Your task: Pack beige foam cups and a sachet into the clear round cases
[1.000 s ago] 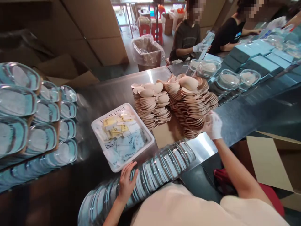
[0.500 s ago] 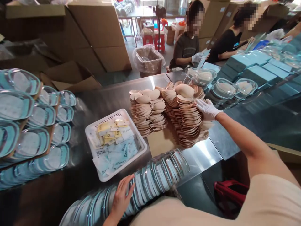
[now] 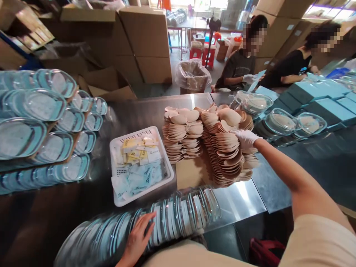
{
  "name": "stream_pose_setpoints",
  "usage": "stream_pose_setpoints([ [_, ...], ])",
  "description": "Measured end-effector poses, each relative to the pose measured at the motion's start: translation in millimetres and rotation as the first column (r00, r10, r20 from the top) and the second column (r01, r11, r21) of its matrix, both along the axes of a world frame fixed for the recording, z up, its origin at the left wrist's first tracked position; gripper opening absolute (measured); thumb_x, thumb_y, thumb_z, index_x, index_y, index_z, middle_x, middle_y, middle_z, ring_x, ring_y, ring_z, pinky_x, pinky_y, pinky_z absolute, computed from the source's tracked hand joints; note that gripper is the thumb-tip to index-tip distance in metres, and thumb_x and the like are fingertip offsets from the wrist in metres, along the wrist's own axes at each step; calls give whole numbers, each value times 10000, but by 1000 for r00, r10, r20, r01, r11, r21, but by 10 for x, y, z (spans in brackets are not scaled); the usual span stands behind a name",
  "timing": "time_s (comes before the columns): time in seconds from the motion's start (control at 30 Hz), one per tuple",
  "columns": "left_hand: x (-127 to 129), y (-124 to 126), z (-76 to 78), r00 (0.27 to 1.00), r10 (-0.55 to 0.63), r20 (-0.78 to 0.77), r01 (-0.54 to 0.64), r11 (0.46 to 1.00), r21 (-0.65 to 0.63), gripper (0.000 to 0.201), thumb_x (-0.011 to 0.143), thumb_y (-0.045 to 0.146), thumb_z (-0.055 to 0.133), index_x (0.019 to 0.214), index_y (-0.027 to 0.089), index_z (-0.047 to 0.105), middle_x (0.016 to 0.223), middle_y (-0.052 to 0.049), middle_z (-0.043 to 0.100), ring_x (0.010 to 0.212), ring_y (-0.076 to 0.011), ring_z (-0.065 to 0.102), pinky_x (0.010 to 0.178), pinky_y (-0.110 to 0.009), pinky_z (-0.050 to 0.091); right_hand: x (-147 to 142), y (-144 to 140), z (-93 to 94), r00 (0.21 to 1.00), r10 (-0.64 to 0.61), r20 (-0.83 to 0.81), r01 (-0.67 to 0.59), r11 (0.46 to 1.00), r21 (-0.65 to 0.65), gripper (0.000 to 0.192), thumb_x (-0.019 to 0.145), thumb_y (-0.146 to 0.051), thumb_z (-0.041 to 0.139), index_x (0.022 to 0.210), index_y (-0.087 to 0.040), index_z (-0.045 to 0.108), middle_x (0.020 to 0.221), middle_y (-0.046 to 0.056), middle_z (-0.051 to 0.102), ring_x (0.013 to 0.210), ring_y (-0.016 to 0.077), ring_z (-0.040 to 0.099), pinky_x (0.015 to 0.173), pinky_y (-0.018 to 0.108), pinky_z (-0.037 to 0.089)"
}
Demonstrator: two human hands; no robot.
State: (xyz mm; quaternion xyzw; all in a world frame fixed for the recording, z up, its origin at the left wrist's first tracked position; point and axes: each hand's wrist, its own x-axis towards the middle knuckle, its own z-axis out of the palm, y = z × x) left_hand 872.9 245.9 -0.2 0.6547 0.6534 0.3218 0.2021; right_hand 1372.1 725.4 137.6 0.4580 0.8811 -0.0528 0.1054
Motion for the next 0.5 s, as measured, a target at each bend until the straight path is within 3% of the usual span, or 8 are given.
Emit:
stream_pose_setpoints([
  [0.17,181,106,30,1000,-19,23,19,1000,14,268,1022,352,557,1202,281,742,1145,-46,799,1084,-237,767,945,-367,654,-52,-72,-32,987,-30,156,6,988,152,542,860,-165,634,1390,-52,645,1074,245,751,954,299,712,859,370,421],
  [0.3,425,374,116,987,-122,102,119,992,37,272,1037,354,545,1216,286,737,1135,-50,796,1098,-232,758,971,-373,640,-79,-247,22,975,-65,211,25,982,189,469,886,-158,515,1303,-103,723,982,204,767,911,290,722,803,346,420],
  [0.4,627,649,216,961,-175,213,175,984,20,283,1038,357,549,1245,273,724,1136,-63,791,1111,-228,746,1014,-401,618,-97,-305,165,970,-69,232,27,983,181,470,863,-196,524,1275,-135,743,979,179,774,911,282,721,788,335,416],
  [0.5,861,929,304,908,-120,401,163,984,-74,368,1017,454,580,1306,255,688,1154,-86,779,1112,-243,737,1035,-456,602,-146,-325,412,976,-53,210,16,984,176,447,833,-243,568,1231,-172,760,989,148,789,935,275,725,815,329,428],
])
